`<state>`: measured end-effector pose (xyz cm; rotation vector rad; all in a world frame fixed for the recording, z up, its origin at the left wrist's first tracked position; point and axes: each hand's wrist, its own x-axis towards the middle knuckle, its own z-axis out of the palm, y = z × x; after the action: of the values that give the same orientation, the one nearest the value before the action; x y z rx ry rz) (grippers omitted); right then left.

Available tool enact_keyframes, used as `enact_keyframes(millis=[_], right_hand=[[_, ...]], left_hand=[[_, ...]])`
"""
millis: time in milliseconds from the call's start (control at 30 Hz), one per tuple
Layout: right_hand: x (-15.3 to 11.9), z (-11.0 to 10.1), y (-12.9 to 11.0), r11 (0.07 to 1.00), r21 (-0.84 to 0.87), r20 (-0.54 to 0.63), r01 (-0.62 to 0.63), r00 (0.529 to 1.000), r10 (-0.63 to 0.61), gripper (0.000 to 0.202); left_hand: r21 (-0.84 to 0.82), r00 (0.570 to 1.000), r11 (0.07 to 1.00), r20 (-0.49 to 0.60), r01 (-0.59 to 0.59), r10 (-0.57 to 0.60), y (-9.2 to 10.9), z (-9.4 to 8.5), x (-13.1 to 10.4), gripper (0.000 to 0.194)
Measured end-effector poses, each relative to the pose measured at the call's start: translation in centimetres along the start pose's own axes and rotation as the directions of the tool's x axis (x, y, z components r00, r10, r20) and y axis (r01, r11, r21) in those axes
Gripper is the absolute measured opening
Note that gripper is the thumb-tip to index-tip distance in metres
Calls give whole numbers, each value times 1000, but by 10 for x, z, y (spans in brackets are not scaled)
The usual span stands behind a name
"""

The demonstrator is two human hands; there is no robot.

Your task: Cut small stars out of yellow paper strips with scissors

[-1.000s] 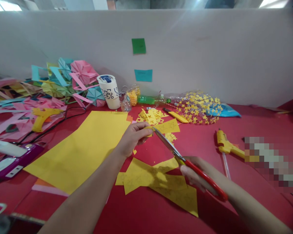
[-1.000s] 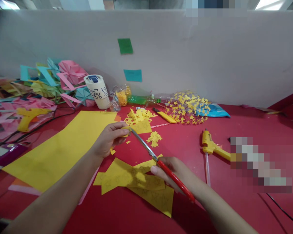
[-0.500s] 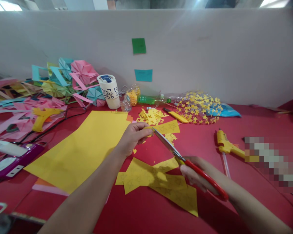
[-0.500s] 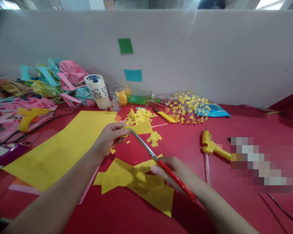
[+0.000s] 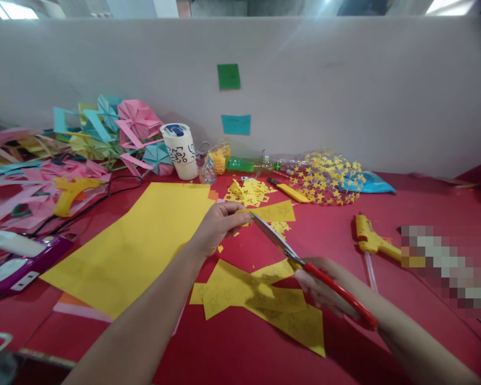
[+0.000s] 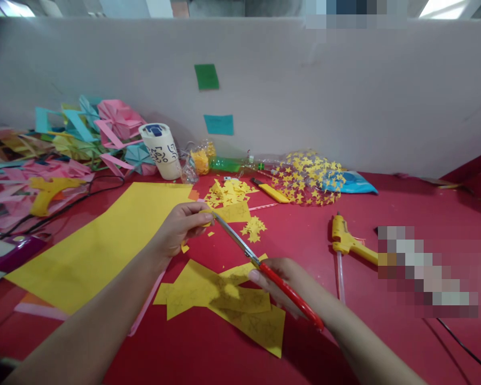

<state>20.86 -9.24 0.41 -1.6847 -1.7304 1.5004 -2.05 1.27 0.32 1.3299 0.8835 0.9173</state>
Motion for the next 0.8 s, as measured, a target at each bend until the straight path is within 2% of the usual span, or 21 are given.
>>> enact_keyframes(millis=[133, 300, 433, 667, 800], right_hand=[[1, -2, 2, 1000, -30, 13, -7, 1000, 7, 63], [0, -6, 6, 996, 8, 77, 92, 993, -93, 59], [-1, -8, 5, 992, -26, 92, 123, 988, -120, 58], [1, -1, 5, 1000, -27, 1, 3, 1000, -3, 68], [1, 0, 3, 999, -27, 0, -39, 999, 39, 67]], left_hand=[[12, 1000, 1000, 12, 6, -6, 3, 1, -1, 22], [24, 1000, 1000, 3, 4, -4, 2, 0, -1, 23], [27, 1000, 1000, 5, 15, -15, 0, -1, 0, 22], [11, 1000, 1000, 7, 14, -14, 1, 0, -1, 22], [5, 1000, 1000, 4, 22, -22, 3, 1, -1, 21]])
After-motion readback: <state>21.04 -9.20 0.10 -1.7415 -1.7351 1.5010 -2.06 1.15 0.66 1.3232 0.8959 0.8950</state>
